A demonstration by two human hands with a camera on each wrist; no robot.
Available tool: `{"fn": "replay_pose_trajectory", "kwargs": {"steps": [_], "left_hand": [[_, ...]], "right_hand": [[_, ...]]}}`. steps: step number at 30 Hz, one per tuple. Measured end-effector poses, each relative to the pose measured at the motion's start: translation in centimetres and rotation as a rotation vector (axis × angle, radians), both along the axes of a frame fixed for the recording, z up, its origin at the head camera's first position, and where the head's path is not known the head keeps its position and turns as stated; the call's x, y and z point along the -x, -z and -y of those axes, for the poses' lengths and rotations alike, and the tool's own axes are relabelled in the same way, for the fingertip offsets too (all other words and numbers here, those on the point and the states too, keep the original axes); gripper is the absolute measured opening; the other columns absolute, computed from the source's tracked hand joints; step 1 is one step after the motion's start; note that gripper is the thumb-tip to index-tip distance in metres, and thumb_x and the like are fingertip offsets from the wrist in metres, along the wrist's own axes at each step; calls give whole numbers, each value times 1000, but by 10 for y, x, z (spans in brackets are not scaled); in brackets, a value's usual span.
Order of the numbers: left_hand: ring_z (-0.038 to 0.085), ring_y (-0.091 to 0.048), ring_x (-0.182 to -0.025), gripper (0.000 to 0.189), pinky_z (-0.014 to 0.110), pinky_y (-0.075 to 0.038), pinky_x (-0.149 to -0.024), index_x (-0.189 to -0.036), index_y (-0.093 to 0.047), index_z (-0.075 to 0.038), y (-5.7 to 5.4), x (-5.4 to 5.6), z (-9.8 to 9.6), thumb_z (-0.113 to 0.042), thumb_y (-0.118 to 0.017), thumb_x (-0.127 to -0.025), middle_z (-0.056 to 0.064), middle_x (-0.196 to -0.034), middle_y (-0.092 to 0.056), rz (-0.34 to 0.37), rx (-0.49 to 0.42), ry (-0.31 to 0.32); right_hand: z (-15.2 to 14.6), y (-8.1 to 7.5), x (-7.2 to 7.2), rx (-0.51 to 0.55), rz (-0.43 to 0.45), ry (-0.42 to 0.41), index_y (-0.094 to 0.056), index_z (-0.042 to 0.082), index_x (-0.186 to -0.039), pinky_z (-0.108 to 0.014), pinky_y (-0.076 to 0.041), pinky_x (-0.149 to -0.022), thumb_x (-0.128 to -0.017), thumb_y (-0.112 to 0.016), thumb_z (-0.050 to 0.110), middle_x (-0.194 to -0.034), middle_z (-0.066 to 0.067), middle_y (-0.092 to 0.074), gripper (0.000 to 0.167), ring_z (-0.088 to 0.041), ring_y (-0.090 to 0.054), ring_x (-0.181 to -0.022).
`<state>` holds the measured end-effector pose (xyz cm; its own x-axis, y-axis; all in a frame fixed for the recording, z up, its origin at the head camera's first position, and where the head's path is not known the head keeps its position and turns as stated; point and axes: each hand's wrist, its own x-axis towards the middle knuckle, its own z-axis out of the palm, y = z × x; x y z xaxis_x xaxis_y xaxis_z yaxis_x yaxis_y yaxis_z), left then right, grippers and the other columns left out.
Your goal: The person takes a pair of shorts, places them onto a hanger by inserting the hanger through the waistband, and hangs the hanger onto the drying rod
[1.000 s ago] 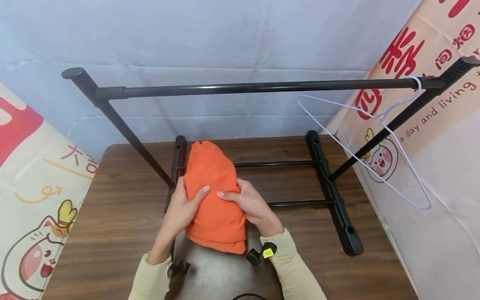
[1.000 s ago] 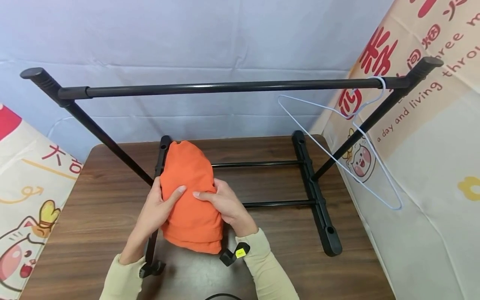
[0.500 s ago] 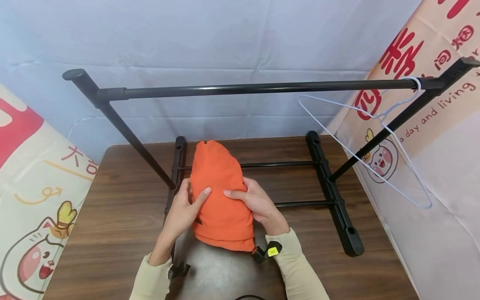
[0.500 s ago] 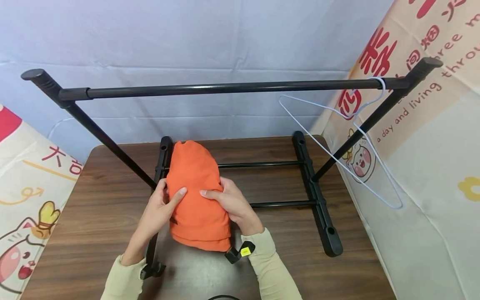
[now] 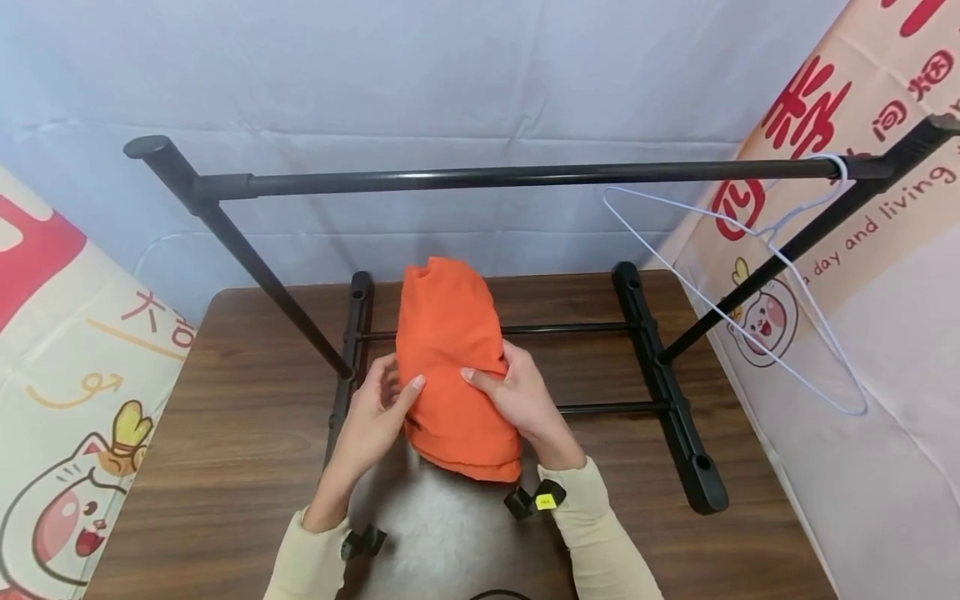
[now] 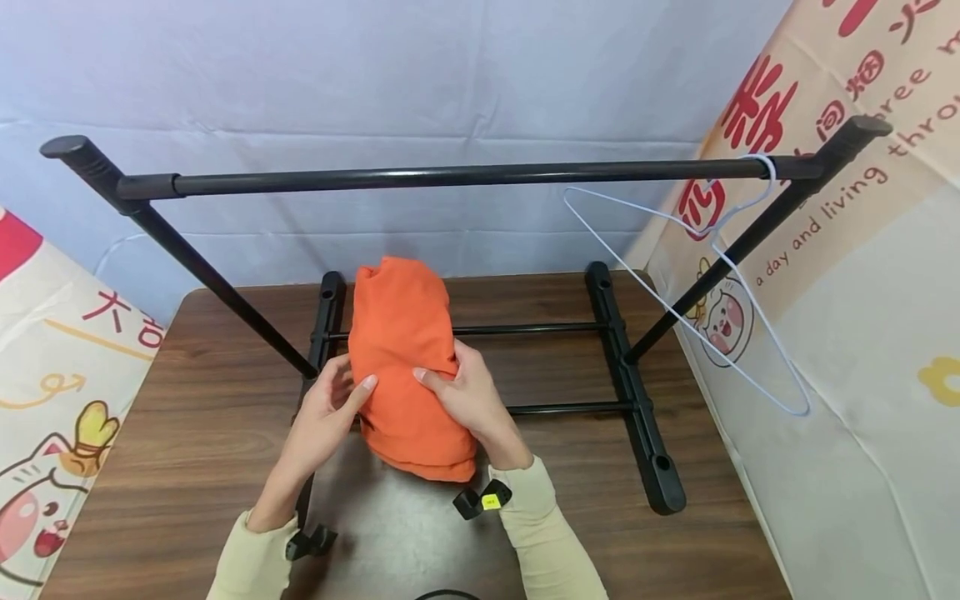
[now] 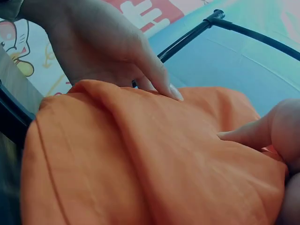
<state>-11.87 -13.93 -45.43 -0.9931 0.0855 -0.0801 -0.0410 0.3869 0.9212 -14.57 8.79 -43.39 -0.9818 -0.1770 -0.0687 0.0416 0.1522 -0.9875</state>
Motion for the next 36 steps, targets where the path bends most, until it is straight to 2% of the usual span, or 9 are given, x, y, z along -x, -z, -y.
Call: {"fn": "replay_pose_trajectory", "kwargs": {"steps": [8, 13, 16, 19, 23, 28, 32, 34, 36], "left_hand": [[22, -71, -93, 47, 38, -58, -84, -137, -58, -17, -1, 2, -1, -45, -69, -101, 10, -109, -71, -26, -62, 62], [21, -68, -97, 53, 39, -55, -87, -144, -54, -22, -8, 3, 1, -45, -71, -99, 7, -116, -69, -65, -4, 14], [22, -67, -100, 56, 40, -54, -90, -149, -50, -24, -9, 5, 1, -43, -71, -100, 7, -121, -68, -68, -15, 9], [22, -66, -102, 58, 41, -53, -93, -152, -48, -23, -8, 6, -1, -38, -70, -101, 9, -123, -67, -64, -63, 26], [21, -66, -103, 55, 38, -54, -93, -150, -50, -17, -8, 6, -6, -29, -72, -101, 12, -124, -66, -64, -142, 31], [20, -66, -101, 48, 32, -56, -89, -143, -53, -11, -14, 9, -7, -22, -71, -100, 10, -118, -65, 41, -333, -51], [18, -66, -100, 42, 31, -57, -88, -138, -53, -10, -23, 12, -4, -20, -70, -100, 2, -113, -64, 153, -533, -133], [15, -67, -97, 36, 31, -58, -85, -132, -54, -11, -26, 14, -1, -20, -69, -101, -1, -107, -66, 200, -636, -163], [13, -68, -91, 27, 29, -58, -80, -126, -54, -13, -29, 14, 1, -20, -66, -102, -4, -101, -67, 245, -738, -184]], "right_hand": [[-3, 1, -1, 42, 76, -98, -62, 8, -135, -36, -58, -91, -96, -76, 18, -125, -15, -70, 43, -21, -71, -100], [-5, 3, -1, 37, 108, -50, -60, 8, -137, -35, -57, -91, -95, -78, 19, -126, -14, -69, 47, -21, -70, -101], [-5, 4, -1, 43, 115, -13, -60, 10, -138, -36, -57, -94, -93, -78, 18, -128, -13, -69, 49, -22, -70, -105], [-7, 5, -2, 51, 128, -3, -59, 11, -140, -37, -56, -96, -93, -78, 18, -131, -12, -69, 51, -22, -69, -107], [-11, 4, -1, 94, 164, -48, -57, 12, -143, -38, -57, -97, -96, -76, 23, -133, -12, -67, 51, -23, -69, -109], [-23, 1, 2, 144, 185, -88, -52, 15, -148, -36, -56, -100, -102, -69, 37, -141, -13, -62, 54, -23, -65, -119], [-35, 3, 5, 176, 58, -22, -48, 8, -152, -27, -54, -104, -108, -58, 37, -150, -16, -58, 53, -28, -62, -132], [-41, 8, 6, 171, -69, 11, -47, 5, -152, -26, -54, -106, -110, -57, 27, -152, -19, -56, 49, -31, -60, -137], [-46, 14, 6, 95, -241, 4, -44, 2, -154, -32, -52, -111, -108, -60, 19, -155, -22, -52, 52, -35, -55, -142]]}}
